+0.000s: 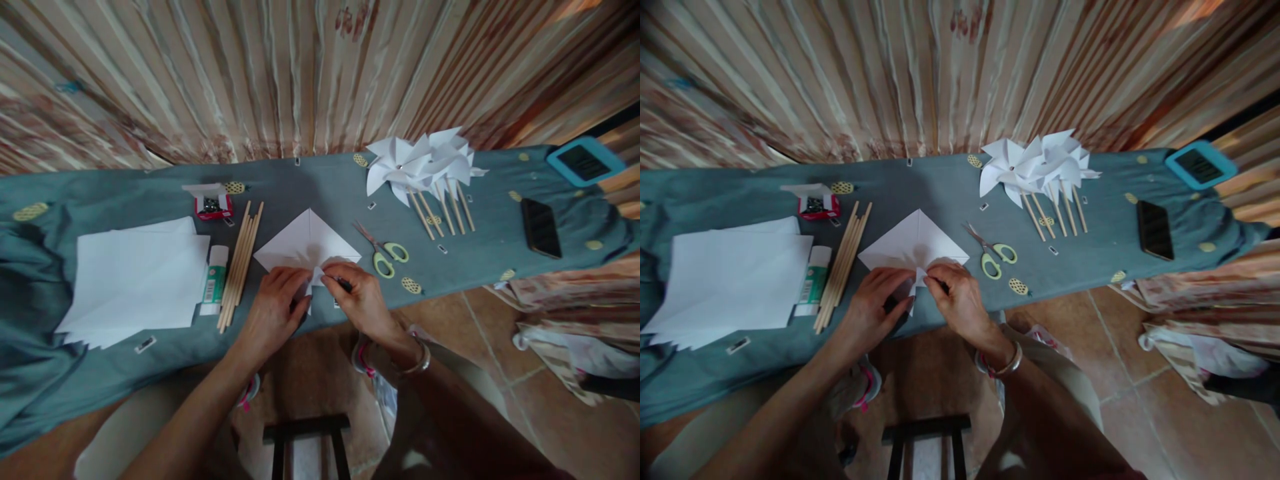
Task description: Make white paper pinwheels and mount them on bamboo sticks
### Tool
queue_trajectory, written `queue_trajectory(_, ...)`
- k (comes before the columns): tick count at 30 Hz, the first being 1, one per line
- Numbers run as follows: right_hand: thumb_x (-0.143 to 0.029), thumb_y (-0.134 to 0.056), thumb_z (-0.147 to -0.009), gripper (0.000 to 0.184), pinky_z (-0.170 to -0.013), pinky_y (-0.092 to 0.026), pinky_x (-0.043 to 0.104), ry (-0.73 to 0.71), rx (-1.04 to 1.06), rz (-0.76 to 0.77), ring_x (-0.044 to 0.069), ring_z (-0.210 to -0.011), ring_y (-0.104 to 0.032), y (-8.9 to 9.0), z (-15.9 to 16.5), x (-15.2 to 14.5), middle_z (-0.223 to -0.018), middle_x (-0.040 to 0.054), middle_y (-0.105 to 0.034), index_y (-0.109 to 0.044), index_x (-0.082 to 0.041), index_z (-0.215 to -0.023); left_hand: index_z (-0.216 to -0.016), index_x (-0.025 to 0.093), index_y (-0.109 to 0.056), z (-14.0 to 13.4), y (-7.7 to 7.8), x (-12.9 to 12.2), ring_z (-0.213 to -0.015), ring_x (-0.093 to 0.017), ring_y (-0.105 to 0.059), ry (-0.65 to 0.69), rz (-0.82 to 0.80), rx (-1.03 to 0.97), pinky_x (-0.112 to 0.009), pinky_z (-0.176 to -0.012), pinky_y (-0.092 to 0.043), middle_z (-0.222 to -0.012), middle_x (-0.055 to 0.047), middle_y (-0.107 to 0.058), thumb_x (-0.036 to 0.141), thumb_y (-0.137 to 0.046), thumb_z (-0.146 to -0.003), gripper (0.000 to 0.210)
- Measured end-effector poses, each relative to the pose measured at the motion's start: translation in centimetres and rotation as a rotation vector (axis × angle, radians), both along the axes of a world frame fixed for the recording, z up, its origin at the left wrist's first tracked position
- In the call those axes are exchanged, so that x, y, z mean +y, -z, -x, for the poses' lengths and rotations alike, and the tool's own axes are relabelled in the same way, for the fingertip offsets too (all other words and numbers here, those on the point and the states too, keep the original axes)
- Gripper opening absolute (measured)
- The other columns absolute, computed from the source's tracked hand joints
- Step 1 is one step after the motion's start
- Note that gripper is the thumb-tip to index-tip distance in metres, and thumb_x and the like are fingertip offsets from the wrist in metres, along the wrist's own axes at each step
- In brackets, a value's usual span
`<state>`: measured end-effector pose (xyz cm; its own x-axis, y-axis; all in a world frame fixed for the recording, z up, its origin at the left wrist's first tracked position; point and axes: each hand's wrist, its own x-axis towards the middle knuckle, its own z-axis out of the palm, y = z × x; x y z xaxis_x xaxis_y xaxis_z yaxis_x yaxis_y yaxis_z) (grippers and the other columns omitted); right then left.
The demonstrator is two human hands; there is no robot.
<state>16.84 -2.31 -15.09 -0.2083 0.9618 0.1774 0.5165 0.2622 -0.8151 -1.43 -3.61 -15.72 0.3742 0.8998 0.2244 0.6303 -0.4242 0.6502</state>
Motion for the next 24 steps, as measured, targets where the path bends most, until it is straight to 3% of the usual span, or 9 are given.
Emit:
queue_trajectory(6, -0.020, -0.057, -0.090, 0.013, -0.081, -0.048, 0.032, 0.003, -0.078, -0.048, 0.017, -0.078, -0.063, -0.37, 0.18, -0.04, -0.078, 0.0019, -0.069, -0.066, -0.020, -0.079, -0.124, 0.015, -0.053, -0.42, 0.17, -0.85, -0.105, -0.025, -0.055, 0.007, -0.089, 0.033, -0.042, -0.092, -0.048, -0.113, -0.010, -0.065, 0.014, -0.053, -0.088, 0.035)
queue_trajectory(11, -0.020, -0.058, -0.090, 0.011, -0.086, -0.047, 0.034, 0.009, -0.121, -0.091, 0.019, -0.082, -0.066, -0.48, 0.08, -0.06, -0.085, 0.0031, -0.073, -0.069, -0.020, -0.087, -0.119, 0.014, -0.058, -0.53, 0.25, -0.84, -0.106, -0.025, -0.053, 0.043, -0.115, 0.063, -0.043, -0.092, -0.047, -0.114, -0.011, -0.065, 0.012, -0.052, -0.089, 0.031)
queue_trajectory(19, -0.023, -0.061, -0.087, 0.010, -0.078, -0.050, 0.032, 0.088, -0.163, 0.002, 0.019, -0.083, -0.065, -0.31, 0.24, 0.21, -0.087, 0.0039, -0.072, -0.068, -0.021, -0.094, -0.118, 0.012, -0.061, -0.85, 0.05, -0.80, -0.104, -0.026, -0.054, 0.030, -0.083, 0.102, -0.045, -0.089, -0.048, -0.112, -0.012, -0.065, 0.012, -0.053, -0.088, 0.031)
queue_trajectory(24, -0.023, -0.061, -0.086, 0.006, -0.076, -0.049, 0.032, 0.100, -0.177, 0.005, 0.019, -0.079, -0.064, -0.34, 0.33, 0.37, -0.081, 0.0030, -0.070, -0.067, -0.021, -0.087, -0.116, 0.011, -0.061, -1.01, 0.05, -0.86, -0.105, -0.026, -0.053, 0.008, -0.074, 0.112, -0.044, -0.090, -0.048, -0.112, -0.012, -0.065, 0.012, -0.052, -0.088, 0.029)
